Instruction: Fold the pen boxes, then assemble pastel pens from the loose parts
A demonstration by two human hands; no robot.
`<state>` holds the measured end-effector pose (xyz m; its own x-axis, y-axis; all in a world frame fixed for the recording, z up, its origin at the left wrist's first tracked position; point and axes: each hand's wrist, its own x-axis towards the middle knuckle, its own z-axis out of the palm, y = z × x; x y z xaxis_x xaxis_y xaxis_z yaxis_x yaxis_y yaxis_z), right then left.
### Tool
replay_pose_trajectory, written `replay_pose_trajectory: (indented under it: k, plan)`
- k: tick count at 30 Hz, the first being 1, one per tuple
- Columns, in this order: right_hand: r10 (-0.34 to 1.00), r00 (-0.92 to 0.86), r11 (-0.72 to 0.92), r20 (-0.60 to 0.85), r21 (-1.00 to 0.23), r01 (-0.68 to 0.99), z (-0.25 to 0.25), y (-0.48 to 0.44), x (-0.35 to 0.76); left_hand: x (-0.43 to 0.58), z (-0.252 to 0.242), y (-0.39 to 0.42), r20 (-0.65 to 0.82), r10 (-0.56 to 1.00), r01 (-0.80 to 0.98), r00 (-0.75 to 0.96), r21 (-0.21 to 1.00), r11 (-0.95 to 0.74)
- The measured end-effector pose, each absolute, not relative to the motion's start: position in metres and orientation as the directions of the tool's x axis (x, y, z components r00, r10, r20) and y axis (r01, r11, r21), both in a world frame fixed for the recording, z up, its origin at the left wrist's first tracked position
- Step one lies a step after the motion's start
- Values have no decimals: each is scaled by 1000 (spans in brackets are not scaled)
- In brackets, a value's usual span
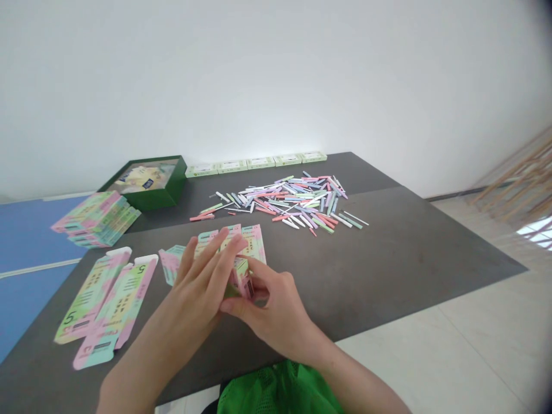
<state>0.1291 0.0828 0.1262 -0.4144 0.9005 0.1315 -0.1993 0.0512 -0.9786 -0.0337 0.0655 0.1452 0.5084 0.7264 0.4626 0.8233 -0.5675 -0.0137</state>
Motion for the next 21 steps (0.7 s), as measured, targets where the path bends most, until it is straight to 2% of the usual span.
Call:
replay_pose_trajectory:
  k: [2, 4, 5, 6, 7, 8, 10, 11, 13, 18, 21]
  plan:
    - [941, -330, -22, 72, -962, -271, 120, 84, 125, -34, 142, 61, 516, 781, 877, 351, 111, -467]
    - [967, -256, -133, -11, -876, -463, 117, 84, 117, -33, 139, 53, 688, 725, 873, -6, 357, -332]
    - [971, -233, -172, -47, -815, -553, 117, 82, 112, -32, 137, 48, 735, 643, 821, -214, 492, -290]
    - [972, -223, -198, -72, -761, -618, 117, 80, 107, -31, 134, 43, 717, 567, 725, -406, 630, -278]
    - [970, -231, -218, -83, -721, -658, 116, 77, 100, -30, 130, 39, 628, 547, 585, -553, 760, -281]
    - [964, -249, -240, -89, -691, -682, 115, 73, 94, -30, 126, 35, 491, 596, 417, -635, 868, -270]
    - [950, -290, -292, -118, -671, -682, 110, 64, 80, -30, 117, 31, 165, 770, 101, -617, 986, -131]
    - [943, -303, -311, -136, -685, -659, 107, 60, 73, -31, 112, 29, 37, 820, 12, -571, 999, -36]
    - [921, -353, -352, -164, -740, -573, 98, 52, 62, -36, 104, 29, -54, 821, 21, -568, 997, 80]
    - [752, -615, -399, -238, -907, -137, 74, 41, 61, -79, 98, 37, -33, 717, 167, -696, 964, 206]
    - [684, -659, -371, -313, -927, 54, 60, 40, 74, -118, 104, 48, -22, 685, 305, -728, 885, 352]
